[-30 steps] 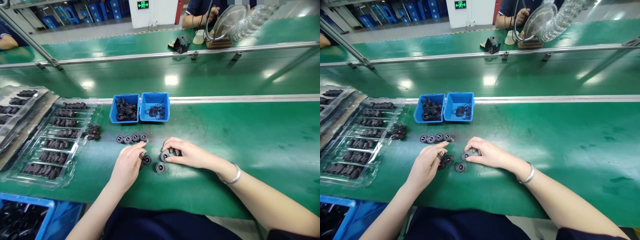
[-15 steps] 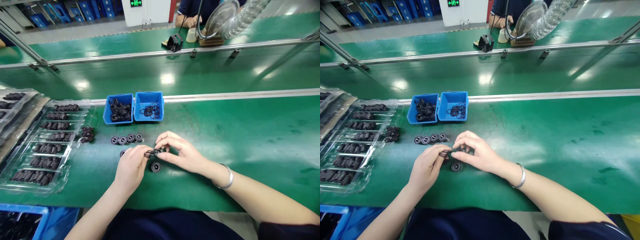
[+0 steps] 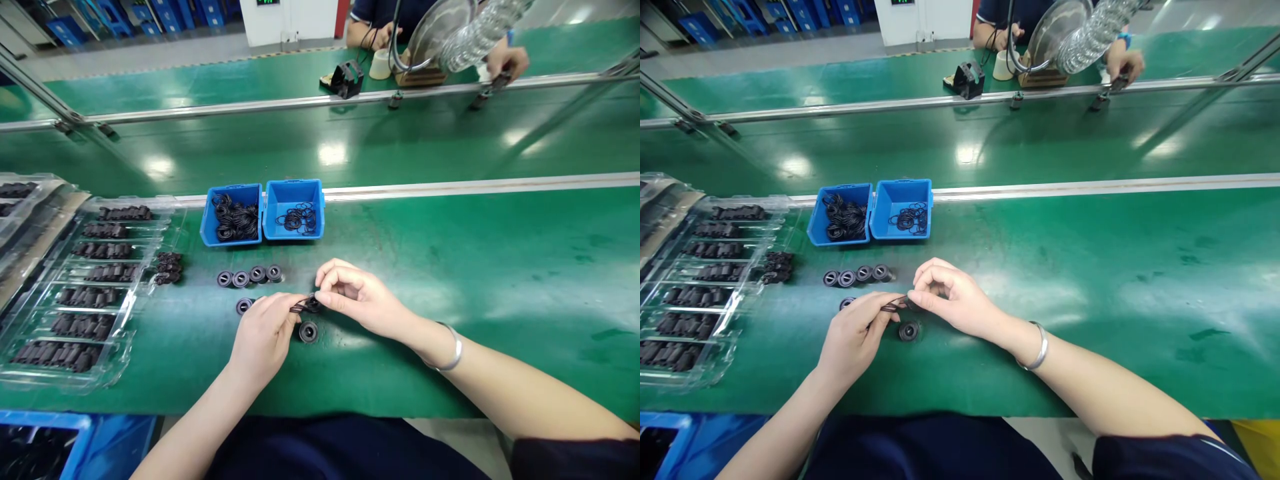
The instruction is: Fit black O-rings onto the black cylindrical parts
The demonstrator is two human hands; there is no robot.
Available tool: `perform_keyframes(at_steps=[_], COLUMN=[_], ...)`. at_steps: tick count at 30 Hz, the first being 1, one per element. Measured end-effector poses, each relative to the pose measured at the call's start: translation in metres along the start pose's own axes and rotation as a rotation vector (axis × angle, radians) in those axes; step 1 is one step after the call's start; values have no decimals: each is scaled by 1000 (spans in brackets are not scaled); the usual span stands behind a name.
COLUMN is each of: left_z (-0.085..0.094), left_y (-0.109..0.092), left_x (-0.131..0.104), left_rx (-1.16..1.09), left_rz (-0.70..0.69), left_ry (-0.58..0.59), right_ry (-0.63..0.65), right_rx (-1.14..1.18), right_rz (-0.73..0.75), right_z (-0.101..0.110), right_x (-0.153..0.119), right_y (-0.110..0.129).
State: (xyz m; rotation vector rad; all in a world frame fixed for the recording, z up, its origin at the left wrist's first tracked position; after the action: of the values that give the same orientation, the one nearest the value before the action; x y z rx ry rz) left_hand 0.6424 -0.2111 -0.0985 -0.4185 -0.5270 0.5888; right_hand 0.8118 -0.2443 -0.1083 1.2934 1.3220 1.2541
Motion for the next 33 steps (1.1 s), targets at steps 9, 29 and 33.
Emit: perform_keyframes(at_steps=[9, 29, 33], left_z=[2, 0, -8], left_y=[6, 5, -4], left_x=[-1, -24, -29], left_rx=[-33, 162, 144], left_rz=[52, -318, -436], left_ry=[-5, -4, 37], right_ry=[-108, -46, -51], right_rx=[-13, -291, -287], right_rz=[-36, -88, -72], right_z=[12, 7, 7], right_x=[1, 3, 4], right_y=[-5, -33, -32])
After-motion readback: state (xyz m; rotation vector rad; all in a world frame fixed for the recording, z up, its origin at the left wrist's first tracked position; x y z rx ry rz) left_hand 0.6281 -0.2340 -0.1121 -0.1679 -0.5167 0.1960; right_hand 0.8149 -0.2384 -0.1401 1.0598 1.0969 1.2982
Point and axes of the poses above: each hand's wrist, its own x-axis towards the middle knuckle, its own z-axis out of the back of the hand, y = z × x, the point moved 5 cm from there along x, towards the middle knuckle, and after that the axes turned 5 degrees about x, right-handed, at the moved point
